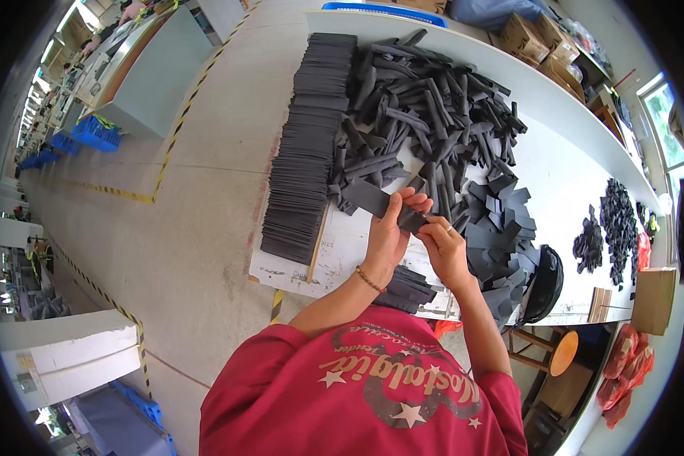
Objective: Inspecting and sorting grey foam components at a manufacturing workstation.
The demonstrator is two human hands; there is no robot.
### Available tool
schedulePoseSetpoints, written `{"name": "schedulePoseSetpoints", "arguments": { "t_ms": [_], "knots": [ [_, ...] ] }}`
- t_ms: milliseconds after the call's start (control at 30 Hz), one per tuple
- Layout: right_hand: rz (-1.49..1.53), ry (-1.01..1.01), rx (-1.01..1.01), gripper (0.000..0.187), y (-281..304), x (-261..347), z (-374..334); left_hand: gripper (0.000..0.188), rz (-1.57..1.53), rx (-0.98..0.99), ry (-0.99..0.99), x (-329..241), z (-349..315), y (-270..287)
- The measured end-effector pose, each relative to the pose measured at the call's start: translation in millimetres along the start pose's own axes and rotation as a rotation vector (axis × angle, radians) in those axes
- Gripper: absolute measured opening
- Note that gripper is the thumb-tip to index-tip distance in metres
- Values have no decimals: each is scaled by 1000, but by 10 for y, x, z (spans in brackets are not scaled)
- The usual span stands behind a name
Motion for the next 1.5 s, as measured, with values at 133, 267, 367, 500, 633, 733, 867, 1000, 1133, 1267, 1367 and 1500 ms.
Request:
{"name": "schedulePoseSetpoints", "arguments": {
  "t_ms": [133,267,367,500,633,733,867,1000,1133,1267,1367,1500],
  "knots": [
    [21,-41,3,11,-45,-85,-27,33,17,-2,-11,33,-15,14],
    [41,-28,-2,12,-74,-91,-27,33,31,-22,-20,31,-38,16],
    [37,-39,3,12,-77,-84,-23,33,37,-21,-35,4,-38,13],
    [78,-88,24,13,-84,-86,-44,34,31,-38,-34,-13,-20,34],
    [10,-3,7,12,-67,-23,-50,36,41,-15,-38,-47,-26,31],
    [225,-296,-33,12,-47,-138,-80,37,80,5,-58,-101,-10,21],
    [491,-769,-160,18,-276,-553,-296,38,163,60,-86,-119,-23,-56],
    [590,-774,-355,16,-171,-600,-342,38,133,89,-121,-246,17,-74],
    [933,-869,-208,26,-258,-367,-218,38,109,107,-114,-245,21,-83],
    [782,-753,-18,21,-370,-463,-190,40,156,77,-34,-140,28,-63],
    [750,-743,55,24,-293,-403,-210,40,151,139,7,-79,-10,-70],
    [867,-780,-103,26,-240,-371,-183,40,142,199,27,-94,-33,-182]
  ]
}}
Point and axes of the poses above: each hand's wrist, its own z-axis towards the middle knuckle, its own y-axis out of the back of the hand, x = y × z, the point moved 8 cm from there along z, towards the middle knuckle, and after that the axes turned 3 degrees about -x, right-handed, at the moved point
